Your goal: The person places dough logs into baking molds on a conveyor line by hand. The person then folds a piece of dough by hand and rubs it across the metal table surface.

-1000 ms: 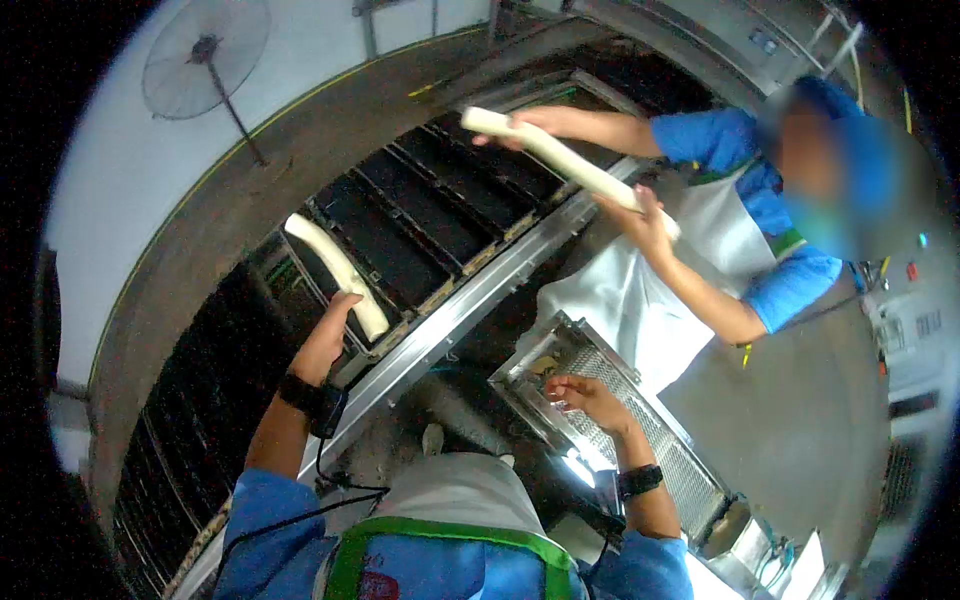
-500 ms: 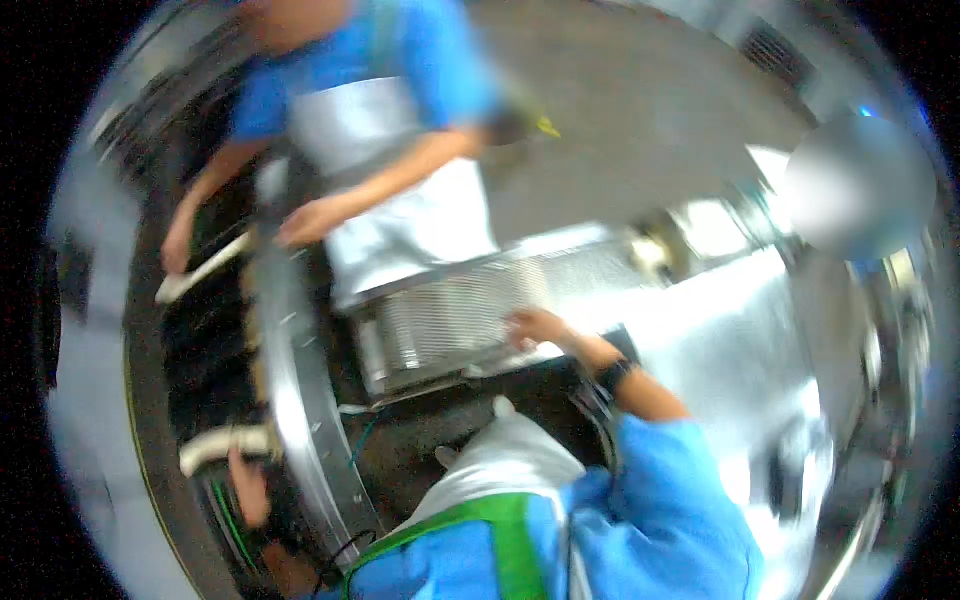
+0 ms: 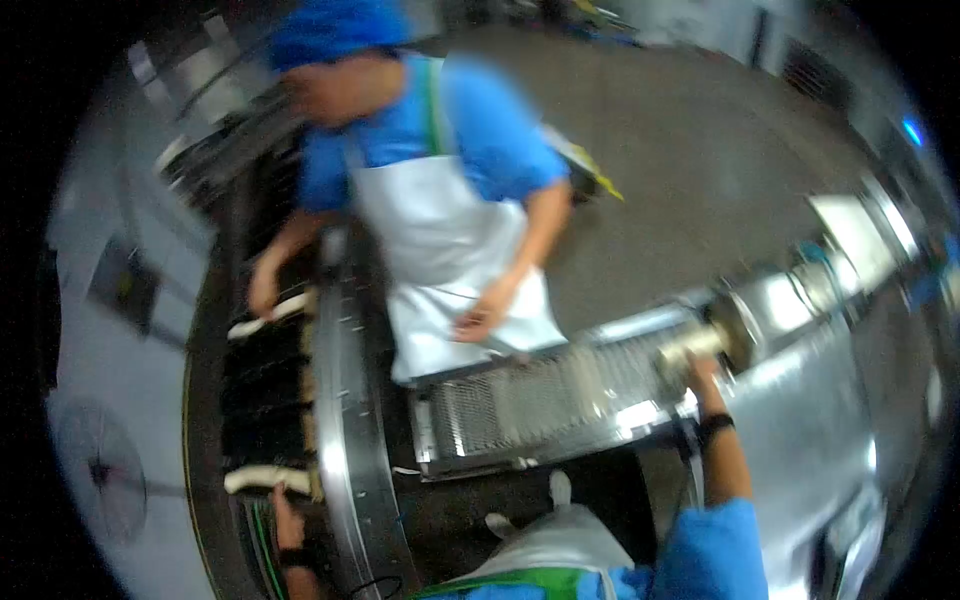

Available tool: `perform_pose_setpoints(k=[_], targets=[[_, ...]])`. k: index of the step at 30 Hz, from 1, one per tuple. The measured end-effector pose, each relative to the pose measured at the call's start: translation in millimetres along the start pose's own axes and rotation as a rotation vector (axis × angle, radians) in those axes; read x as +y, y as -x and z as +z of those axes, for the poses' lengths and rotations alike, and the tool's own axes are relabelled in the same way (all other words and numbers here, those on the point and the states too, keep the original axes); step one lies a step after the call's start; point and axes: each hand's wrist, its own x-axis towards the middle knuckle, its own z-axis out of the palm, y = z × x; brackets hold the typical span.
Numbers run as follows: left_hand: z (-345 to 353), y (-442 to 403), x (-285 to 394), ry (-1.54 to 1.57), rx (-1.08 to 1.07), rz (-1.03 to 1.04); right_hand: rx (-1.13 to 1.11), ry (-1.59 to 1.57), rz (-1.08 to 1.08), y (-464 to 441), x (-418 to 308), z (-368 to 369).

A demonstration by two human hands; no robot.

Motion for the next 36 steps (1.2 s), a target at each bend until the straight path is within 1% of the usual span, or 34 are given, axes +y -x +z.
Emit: perform_pose_setpoints(k=[2, 3, 5, 6, 7, 8, 10, 11, 13, 14, 15, 16, 17, 18, 19, 20, 21, 22, 23, 24, 25, 26, 27, 28, 29, 31, 33, 35, 36], targets=[[-13.1, -32.1, -23.3, 0.164, -0.057, -0.053, -0.165, 0.026, 0.022, -14.3, -11.7, -18.0], [-12.0, -24.8, -14.5, 0.256, -0.011, -0.106, 0.030, 0.281, -0.048, -13.9, -11.9, -2.5], [-13.8, -24.6, -11.9, 0.257, 0.060, -0.180, -0.177, -0.010, 0.101, -44.1, -5.4, 21.0], [-12.6, -22.3, -9.3, 0.248, 0.117, -0.229, -0.110, -0.071, 0.068, -39.7, -9.3, 17.2], [-15.4, -21.6, -7.7, 0.246, 0.167, -0.275, -0.054, 0.032, -0.073, -35.7, -25.3, -0.2], [-16.6, -21.9, -4.0, 0.246, 0.202, -0.301, -0.139, 0.173, -0.028, -38.0, -46.7, -16.3], [-51.8, -46.9, -50.0, -0.069, -0.063, -0.041, -0.205, -0.298, 0.353, -38.0, -41.9, -1.7], [-47.9, -37.7, -43.2, -0.077, -0.090, -0.023, -0.238, -0.029, 0.131, -40.6, -26.9, 22.2], [-37.2, -11.6, -13.1, 0.002, -0.043, -0.084, -0.256, -0.869, 0.589, -44.2, -20.7, 50.6], [-36.4, -3.4, -7.5, 0.012, -0.034, -0.097, -0.202, -1.492, 0.812, -23.6, -56.9, 1.8], [-27.5, 3.2, 2.3, 0.117, 0.056, -0.054, -0.262, -1.438, 0.495, -14.5, -46.9, -4.3], [-34.3, 1.6, -1.1, 0.099, 0.031, -0.038, -0.275, -1.395, 0.187, -4.9, -37.3, -11.0], [-42.0, 0.6, -5.3, 0.026, -0.034, 0.020, -0.426, -1.561, 0.332, -4.3, -26.0, -18.8], [-49.8, 2.3, -9.9, -0.119, -0.108, 0.139, -0.398, -1.465, 0.218, 9.3, -43.9, -77.8], [-53.6, 7.6, -8.8, -0.387, -0.173, 0.338, -0.368, -1.449, 0.070, 15.2, -42.8, -96.8], [-53.1, 14.5, -5.0, -0.549, -0.210, 0.476, -0.331, -1.435, -0.075, 21.4, -41.3, -116.1], [-53.8, 18.2, -3.4, -0.531, -0.239, 0.487, -0.478, -1.824, 0.071, 32.5, -72.2, -174.3], [-61.8, 5.6, -19.9, -0.203, -0.239, 0.305, -0.533, -1.732, -0.013, 36.7, -86.7, -208.0], [-59.7, 0.8, -17.5, 0.010, -0.226, 0.049, -0.488, -1.685, -0.035, 42.5, -100.9, -227.8], [-57.5, -4.5, -14.9, 0.235, -0.155, -0.196, -0.402, -1.607, -0.064, 46.5, -119.7, -241.7], [-46.8, 0.4, 0.4, 0.109, -0.049, -0.214, -0.328, -1.519, -0.097, 47.6, -138.2, -254.6], [-42.3, 6.7, 3.3, 0.110, -0.038, -0.178, -0.254, -1.459, -0.166, 48.7, -159.6, -264.4], [-40.3, 10.1, 5.4, 0.110, -0.030, -0.144, -0.343, -1.455, 0.006, 43.6, -190.4, -283.4], [-37.4, 18.6, 19.8, 0.022, -0.027, -0.270, -0.327, -1.477, -0.083, 56.4, -231.1, -304.4], [-44.4, -23.4, -32.2, -0.036, 0.004, -0.114, -0.316, -1.495, -0.171, 67.7, -272.1, -322.6], [-39.8, -13.7, -22.0, -0.116, -0.003, -0.171, -0.441, -1.677, -0.345, 54.5, -334.0, -317.3], [-40.5, -4.1, -5.3, -0.097, -0.033, -0.264, -0.671, -1.747, -0.509, 50.2, -409.0, -330.4], [-39.4, -3.0, -3.4, -0.126, -0.002, -0.242, -1.146, -1.695, -0.770, 41.4, -496.3, -336.8], [-39.9, 1.3, 3.7, -0.122, -0.019, -0.271, -1.189, -1.539, -0.852, 48.3, -536.7, -345.4]])
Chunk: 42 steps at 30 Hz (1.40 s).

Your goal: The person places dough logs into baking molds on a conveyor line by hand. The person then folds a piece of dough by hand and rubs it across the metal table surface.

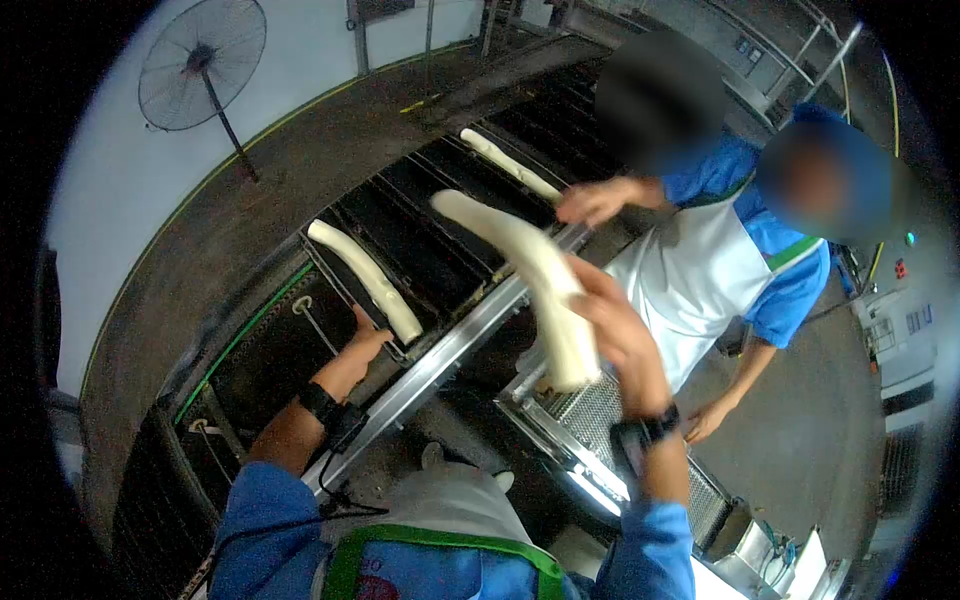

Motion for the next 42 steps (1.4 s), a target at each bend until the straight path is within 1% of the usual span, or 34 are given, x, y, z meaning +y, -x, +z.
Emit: perform_pose_setpoints(k=[1, 2, 3, 4, 5, 7, 8, 9, 10, 12, 14, 16, 17, 18, 19, 20, 21, 22, 23, 24, 25, 26, 27, 28, 29, 31, 32, 34, 37, 38, 39, 40, 42], targets=[[-1.2, 1.1, -0.4, 0.051, -0.030, -0.026, -0.234, 0.022, 0.044, -41.1, 6.1, 6.3], [1.8, 0.2, -5.2, 0.097, -0.014, 0.029, -0.337, 0.035, 0.109, -81.5, 22.9, 12.3], [4.0, -4.9, -8.1, 0.138, 0.001, 0.090, -0.334, 0.330, 0.005, -120.8, 51.3, 10.7], [1.3, -25.1, -17.8, 0.002, -0.019, 0.005, -0.311, 0.459, 0.064, -139.6, 68.9, 9.7], [0.2, -21.3, -10.3, -0.015, -0.006, -0.043, -0.252, 0.524, 0.071, -148.5, 70.9, 16.5], [-3.4, -17.6, -9.1, 0.122, -0.037, -0.051, -0.258, 0.355, 0.095, -156.1, 92.5, 6.0], [-3.7, -16.6, -9.4, 0.113, -0.032, -0.039, -0.289, 0.326, 0.174, -140.1, 81.2, 10.2], [-4.9, -8.3, -4.2, 0.102, -0.026, -0.030, -0.310, 0.393, 0.198, -134.5, 92.7, 1.1], [-5.0, 3.1, 4.8, 0.089, -0.046, -0.064, -0.309, 0.391, 0.217, -123.9, 100.5, -7.5], [-3.6, -3.5, 1.1, 0.076, -0.042, -0.073, -0.302, 0.387, 0.225, -102.3, 104.3, -21.2], [-4.5, -3.6, 0.0, 0.057, -0.042, -0.072, -0.270, 0.298, 0.341, -78.5, 109.6, -32.2], [-1.2, 1.9, 1.5, 0.215, -0.084, -0.020, -0.227, 0.232, 0.347, -51.6, 117.6, -40.5], [0.0, 7.2, 5.7, 0.214, -0.076, -0.008, -0.181, 0.171, 0.349, -33.6, 120.3, -49.2], [-3.7, 6.2, 11.5, 0.422, -0.333, -0.015, -0.108, 0.183, 0.356, -17.5, 121.2, -54.0], [3.1, 28.2, 32.4, 0.323, -0.127, 0.015, -0.107, 0.164, 0.329, -1.1, 119.7, -62.0], [-4.7, 10.7, 21.2, 0.333, -0.322, 0.078, 0.001, 0.184, 0.326, 17.8, 124.0, -69.5], [-3.4, 5.2, 15.8, 0.302, -0.126, -0.026, 0.116, 0.184, 0.325, 36.1, 133.9, -77.3], [-18.5, -44.3, -25.5, 0.304, -0.220, 0.078, 0.316, 0.348, 0.164, 53.5, 145.8, -91.5], [-17.4, -30.6, -17.4, 0.208, -0.060, 0.031, 0.502, 0.513, 0.032, 71.0, 157.1, -96.5], [-16.2, -15.9, -9.6, 0.117, 0.094, -0.031, 0.716, 0.410, 0.015, 87.7, 139.8, -95.8], [-17.4, -7.8, -1.1, 0.134, 0.051, -0.091, 0.912, 0.534, -0.051, 104.0, 123.4, -99.9], [-21.8, -25.5, -19.8, 0.141, -0.040, -0.055, 1.007, 0.484, -0.156, 126.0, 103.8, -102.2], [-26.1, -21.6, -20.5, 0.097, -0.074, 0.015, 1.090, 0.433, -0.262, 141.1, 81.3, -99.6], [-27.9, -15.8, -18.5, 0.007, -0.113, 0.109, 0.926, 0.574, -0.147, 150.3, 72.8, -100.5], [-29.0, -10.7, -16.7, -0.094, -0.155, 0.204, 0.716, 0.656, -0.217, 160.3, 62.0, -92.9], [-33.6, -2.7, -11.0, -0.308, -0.247, 0.389, 0.225, 0.743, -0.285, 178.0, 74.3, -93.0], [-37.6, 2.3, -7.2, -0.400, -0.290, 0.460, 0.269, 0.733, -0.274, 193.1, 83.3, -95.8], [-41.3, 7.3, -4.4, -0.517, -0.375, 0.540, 0.321, 0.727, -0.058, 216.0, 118.0, -104.4], [-43.3, 16.1, -6.6, -0.384, -0.465, 0.562, 0.719, 0.540, 0.195, 274.5, 177.0, -135.9], [-35.1, 27.3, -2.6, -0.558, -0.312, 0.535, 0.802, 0.577, 0.261, 294.9, 185.1, -140.5], [-36.9, 19.1, -7.7, -0.563, -0.316, 0.531, 0.863, 0.355, 0.357, 311.4, 184.1, -142.6], [-41.1, 6.0, -15.1, -0.487, -0.286, 0.508, 0.928, 0.244, 0.394, 329.2, 182.6, -140.8], [-33.1, 0.6, -13.7, -0.381, -0.221, 0.475, 0.989, 0.252, 0.450, 351.6, 188.7, -144.5]])
